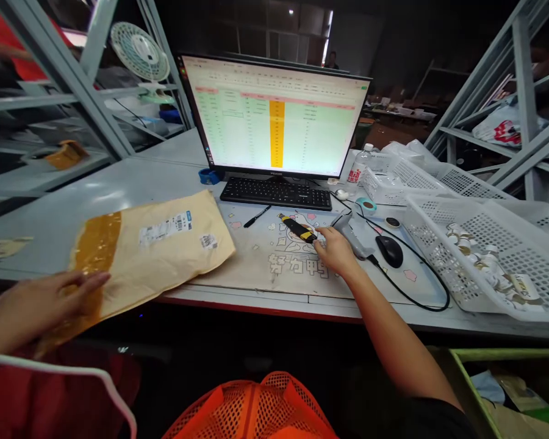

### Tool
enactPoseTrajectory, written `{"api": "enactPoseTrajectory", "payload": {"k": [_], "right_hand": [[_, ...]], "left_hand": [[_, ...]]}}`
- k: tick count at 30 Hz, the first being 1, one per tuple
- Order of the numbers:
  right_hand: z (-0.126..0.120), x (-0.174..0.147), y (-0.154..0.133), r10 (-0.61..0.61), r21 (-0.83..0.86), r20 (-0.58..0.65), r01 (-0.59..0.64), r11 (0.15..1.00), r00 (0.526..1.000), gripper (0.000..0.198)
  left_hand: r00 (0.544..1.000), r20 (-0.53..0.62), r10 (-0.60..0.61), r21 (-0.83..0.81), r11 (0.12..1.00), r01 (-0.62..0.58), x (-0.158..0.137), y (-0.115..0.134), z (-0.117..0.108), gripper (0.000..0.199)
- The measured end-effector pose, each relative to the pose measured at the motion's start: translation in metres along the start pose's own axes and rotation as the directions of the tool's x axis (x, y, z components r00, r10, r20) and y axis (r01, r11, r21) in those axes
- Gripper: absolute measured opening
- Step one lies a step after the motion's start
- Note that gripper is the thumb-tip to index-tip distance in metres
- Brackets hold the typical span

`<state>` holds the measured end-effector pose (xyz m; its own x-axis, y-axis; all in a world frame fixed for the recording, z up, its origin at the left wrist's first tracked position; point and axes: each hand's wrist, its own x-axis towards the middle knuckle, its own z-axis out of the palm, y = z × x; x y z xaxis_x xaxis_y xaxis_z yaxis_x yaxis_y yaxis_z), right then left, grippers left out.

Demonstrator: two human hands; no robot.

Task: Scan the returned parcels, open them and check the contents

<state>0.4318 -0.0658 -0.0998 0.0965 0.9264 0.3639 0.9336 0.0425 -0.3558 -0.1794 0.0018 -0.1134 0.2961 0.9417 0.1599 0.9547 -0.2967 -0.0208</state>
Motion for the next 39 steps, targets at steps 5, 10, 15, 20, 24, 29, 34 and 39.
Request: {"api": "enactPoseTrajectory", "payload": {"k": [5,10,15,20,24,29,34,39], "right_hand": [[0.033,0.054,-0.047,-0.106,-0.076,0.160,0.119,0.990,0.982,0.043],[0.063,0.099,-0.087,-0.189,-0.136,0.247,0.227,0.964,0.950,0.045],[0.088,0.125,-0.112,-0.222,-0.169,0.298,0.280,0.945,0.929,0.037],[0.103,0.150,-0.123,-0.079,-0.275,0.240,0.146,0.950,0.968,0.043],[0.091,0.163,-0.112,0.083,-0.367,0.136,-0.028,0.930,0.987,0.036],[0.061,0.138,-0.085,0.222,-0.376,0.120,-0.163,0.912,0.968,0.036],[0.030,0.071,-0.048,0.306,-0.365,0.197,-0.220,0.904,0.931,0.060],[0.015,0.032,-0.032,0.270,-0.326,0.259,-0.180,0.928,0.927,0.057]], "left_hand": [[0.993,-0.074,-0.089,-0.020,0.996,0.087,0.046,0.067,-0.012,0.078],[0.994,0.096,0.056,-0.234,0.972,-0.033,0.063,0.103,0.015,0.083],[0.950,0.151,0.273,-0.533,0.832,-0.154,0.037,0.079,0.002,0.073],[0.944,0.140,0.297,-0.713,0.693,-0.112,0.027,0.070,-0.007,0.061],[0.931,0.110,0.347,-0.747,0.647,-0.152,0.030,0.083,-0.002,0.055],[0.885,0.097,0.455,-0.768,0.600,-0.225,0.036,0.120,-0.009,0.049],[0.807,0.064,0.587,-0.803,0.511,-0.307,0.050,0.161,-0.012,0.039],[0.728,0.093,0.679,-0.850,0.435,-0.297,0.084,0.192,-0.017,0.043]]}}
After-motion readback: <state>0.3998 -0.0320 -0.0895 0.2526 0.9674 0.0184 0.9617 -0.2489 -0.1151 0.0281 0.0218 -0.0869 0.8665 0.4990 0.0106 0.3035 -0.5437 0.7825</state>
